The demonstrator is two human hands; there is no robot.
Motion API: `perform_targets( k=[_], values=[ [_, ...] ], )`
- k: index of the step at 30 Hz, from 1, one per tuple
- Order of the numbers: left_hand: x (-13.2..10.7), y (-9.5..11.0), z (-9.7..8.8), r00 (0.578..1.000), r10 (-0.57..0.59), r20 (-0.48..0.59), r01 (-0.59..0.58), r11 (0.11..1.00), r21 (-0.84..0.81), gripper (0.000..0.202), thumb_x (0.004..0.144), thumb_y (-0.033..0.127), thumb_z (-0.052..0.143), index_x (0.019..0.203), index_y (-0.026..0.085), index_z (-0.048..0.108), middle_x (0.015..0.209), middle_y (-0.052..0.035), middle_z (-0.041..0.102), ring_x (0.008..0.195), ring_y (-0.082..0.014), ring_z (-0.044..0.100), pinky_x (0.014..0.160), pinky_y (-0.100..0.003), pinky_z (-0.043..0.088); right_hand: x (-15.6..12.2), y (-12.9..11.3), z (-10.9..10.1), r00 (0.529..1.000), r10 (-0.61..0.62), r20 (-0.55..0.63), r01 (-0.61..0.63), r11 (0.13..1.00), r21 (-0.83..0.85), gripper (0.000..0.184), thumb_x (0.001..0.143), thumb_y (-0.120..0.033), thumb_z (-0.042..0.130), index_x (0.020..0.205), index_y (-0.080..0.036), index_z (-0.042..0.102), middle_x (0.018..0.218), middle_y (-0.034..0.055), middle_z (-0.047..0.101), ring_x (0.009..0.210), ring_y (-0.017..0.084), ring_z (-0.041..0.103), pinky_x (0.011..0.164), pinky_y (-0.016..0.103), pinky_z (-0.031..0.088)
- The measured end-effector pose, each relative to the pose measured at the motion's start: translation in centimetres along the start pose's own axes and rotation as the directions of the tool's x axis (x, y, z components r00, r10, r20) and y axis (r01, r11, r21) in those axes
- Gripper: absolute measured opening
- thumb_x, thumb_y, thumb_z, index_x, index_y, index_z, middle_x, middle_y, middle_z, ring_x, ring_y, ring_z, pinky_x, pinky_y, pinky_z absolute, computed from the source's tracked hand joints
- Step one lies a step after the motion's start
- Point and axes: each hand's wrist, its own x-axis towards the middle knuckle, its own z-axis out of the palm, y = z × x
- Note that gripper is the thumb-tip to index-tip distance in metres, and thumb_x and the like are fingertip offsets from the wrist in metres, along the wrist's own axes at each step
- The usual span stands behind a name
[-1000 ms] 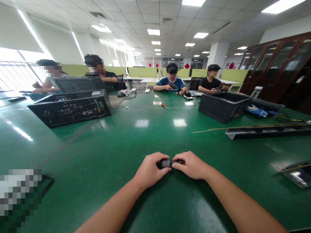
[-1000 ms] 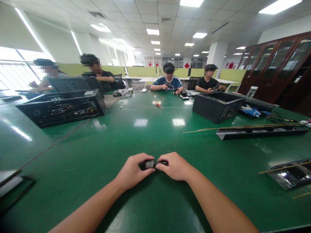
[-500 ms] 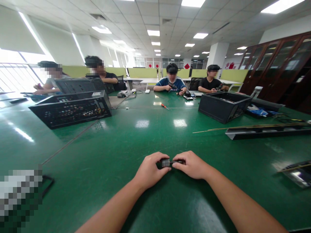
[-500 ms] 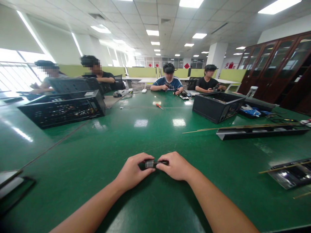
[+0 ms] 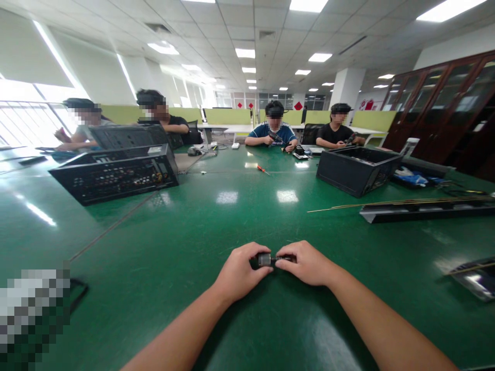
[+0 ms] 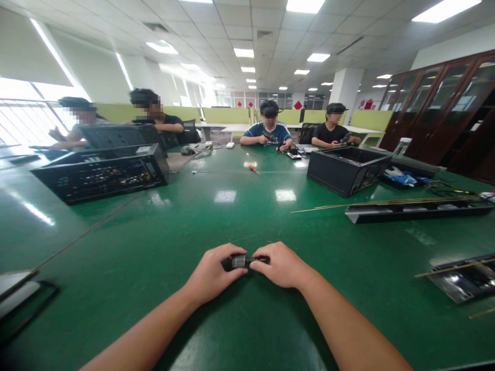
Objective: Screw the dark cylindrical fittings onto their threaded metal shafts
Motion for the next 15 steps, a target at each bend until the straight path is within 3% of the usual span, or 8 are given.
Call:
perform_targets(
  k=[15],
  values=[
    [-0.01, 0.02, -0.13, 1.0, 0.01, -0.003, -0.01, 1.0, 0.007, 0.029, 0.072, 0.017, 0.077, 0.098, 0.024, 0.069, 0.093, 0.0002, 0.071, 0.087, -0.0187, 0.065, 0.081, -0.03, 0.049, 0.0, 0.08, -0.05, 1.0, 0.016, 0.004, -0.016, 1.0, 0.006, 0.02, 0.09, -0.032, 0.058, 0.095, -0.021, 0.074, 0.085, 0.0014, 0.073, 0.074, 0.015, 0.062, 0.065, 0.024, 0.039]
  ],
)
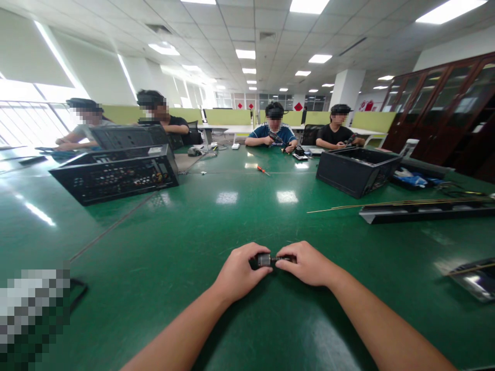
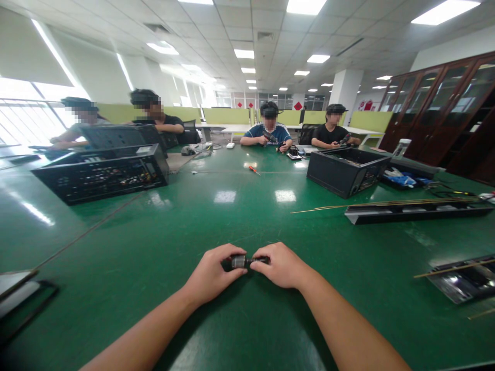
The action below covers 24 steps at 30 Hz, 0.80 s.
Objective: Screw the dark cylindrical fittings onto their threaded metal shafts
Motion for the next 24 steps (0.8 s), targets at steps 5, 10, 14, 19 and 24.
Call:
perform_targets(
  k=[5, 10, 14, 19, 24],
  values=[
    [-0.02, -0.07, 0.02, 1.0, -0.002, 0.002, 0.002, 1.0, 0.001, 0.028, 0.072, 0.017, 0.076, 0.098, 0.024, 0.069, 0.093, -0.0002, 0.071, 0.087, -0.0189, 0.065, 0.081, -0.031, 0.049, -0.06, 0.02, -0.06, 1.0, 0.004, 0.002, -0.004, 1.0, -0.004, 0.02, 0.09, -0.032, 0.058, 0.095, -0.021, 0.074, 0.083, 0.0009, 0.072, 0.072, 0.014, 0.061, 0.064, 0.024, 0.038],
    [-0.03, -0.14, 0.03, 1.0, 0.006, 0.002, -0.006, 1.0, -0.001, 0.029, 0.072, 0.016, 0.076, 0.098, 0.024, 0.068, 0.093, -0.0003, 0.071, 0.088, -0.0189, 0.064, 0.082, -0.031, 0.049, -0.09, 0.09, -0.05, 1.0, -0.001, 0.006, 0.001, 1.0, -0.009, 0.02, 0.09, -0.033, 0.058, 0.094, -0.02, 0.074, 0.082, 0.001, 0.072, 0.072, 0.014, 0.06, 0.063, 0.024, 0.038],
    [-0.06, -0.16, 0.07, 1.0, 0.008, -0.003, -0.008, 1.0, 0.006, 0.029, 0.072, 0.017, 0.076, 0.098, 0.024, 0.068, 0.094, -0.0003, 0.071, 0.088, -0.0189, 0.064, 0.081, -0.031, 0.049, -0.09, 0.15, -0.01, 1.0, 0.0, 0.005, 0.0, 1.0, -0.017, 0.02, 0.09, -0.033, 0.058, 0.093, -0.02, 0.074, 0.081, 0.0007, 0.071, 0.071, 0.014, 0.06, 0.062, 0.024, 0.037],
    [-0.08, -0.14, 0.1, 1.0, 0.007, -0.006, -0.007, 1.0, 0.006, 0.028, 0.072, 0.017, 0.076, 0.099, 0.024, 0.068, 0.093, -0.0006, 0.071, 0.088, -0.0189, 0.064, 0.081, -0.031, 0.049, -0.05, 0.16, -0.08, 1.0, 0.001, 0.012, -0.001, 1.0, -0.014, 0.02, 0.09, -0.033, 0.058, 0.094, -0.02, 0.074, 0.082, 0.0011, 0.072, 0.071, 0.014, 0.06, 0.063, 0.024, 0.038],
    [0.0, -0.09, 0.03, 1.0, 0.012, 0.002, -0.012, 1.0, 0.006, 0.028, 0.072, 0.018, 0.075, 0.099, 0.023, 0.069, 0.094, -0.0019, 0.071, 0.088, -0.0198, 0.065, 0.082, -0.032, 0.05, -0.02, 0.05, -0.13, 1.0, 0.019, 0.025, -0.018, 1.0, -0.018, 0.02, 0.09, -0.032, 0.059, 0.095, -0.02, 0.074, 0.084, 0.0019, 0.073, 0.073, 0.015, 0.061, 0.064, 0.024, 0.038]
  ],
)
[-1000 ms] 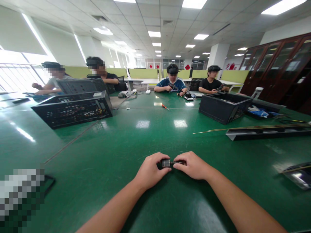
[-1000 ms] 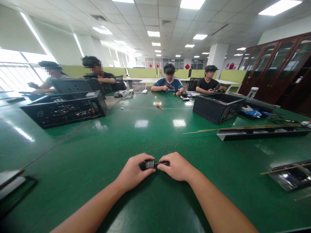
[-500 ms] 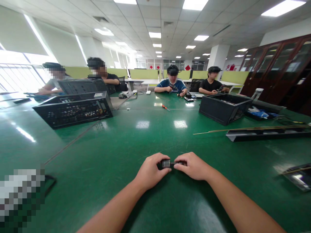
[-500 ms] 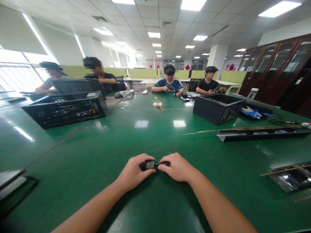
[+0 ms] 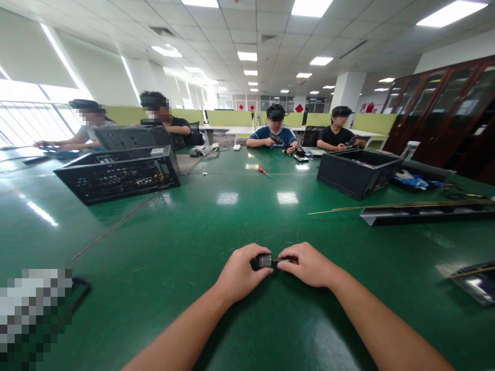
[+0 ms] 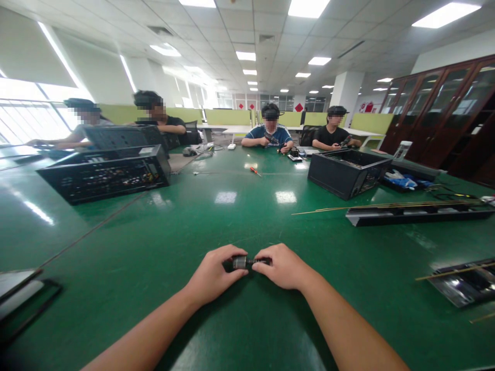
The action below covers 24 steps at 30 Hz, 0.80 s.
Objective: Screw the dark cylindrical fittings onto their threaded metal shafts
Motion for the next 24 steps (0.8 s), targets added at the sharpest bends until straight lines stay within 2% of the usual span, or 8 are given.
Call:
perform_targets(
  k=[24],
  values=[
    [-0.09, -0.15, -0.02, 1.0, -0.001, 0.003, 0.001, 1.0, 0.006, 0.028, 0.072, 0.018, 0.075, 0.099, 0.024, 0.069, 0.094, -0.0016, 0.071, 0.089, -0.02, 0.065, 0.081, -0.032, 0.05, -0.11, 0.09, -0.1, 1.0, 0.009, 0.008, -0.009, 1.0, -0.014, 0.021, 0.09, -0.033, 0.059, 0.095, -0.02, 0.075, 0.083, 0.0022, 0.072, 0.072, 0.015, 0.06, 0.063, 0.025, 0.038]
  ],
)
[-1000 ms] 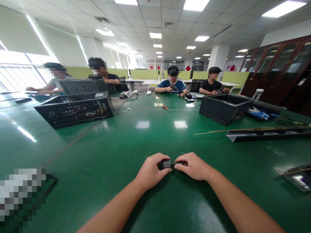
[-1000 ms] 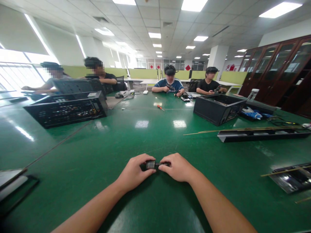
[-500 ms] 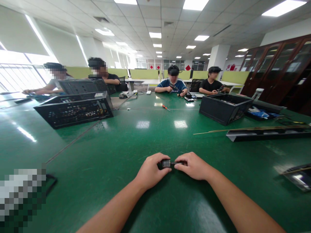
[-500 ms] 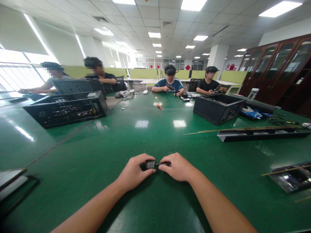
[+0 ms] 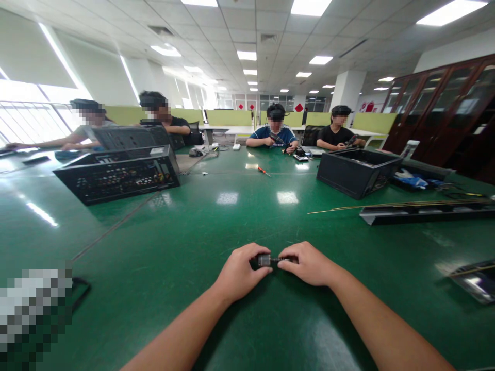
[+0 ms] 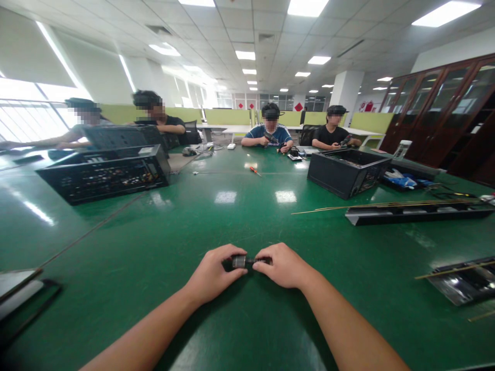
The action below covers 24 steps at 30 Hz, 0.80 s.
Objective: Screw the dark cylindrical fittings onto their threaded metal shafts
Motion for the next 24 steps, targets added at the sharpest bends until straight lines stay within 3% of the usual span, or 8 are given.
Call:
perform_targets(
  k=[24],
  values=[
    [0.06, 0.1, -0.07, 1.0, -0.003, 0.001, 0.003, 1.0, -0.006, 0.028, 0.072, 0.018, 0.074, 0.099, 0.023, 0.069, 0.094, -0.0022, 0.071, 0.089, -0.0205, 0.065, 0.082, -0.033, 0.05, -0.09, -0.04, -0.27, 1.0, -0.006, 0.016, 0.006, 1.0, -0.026, 0.022, 0.09, -0.033, 0.058, 0.096, -0.021, 0.075, 0.084, 0.0027, 0.073, 0.072, 0.016, 0.061, 0.064, 0.025, 0.038]
  ],
)
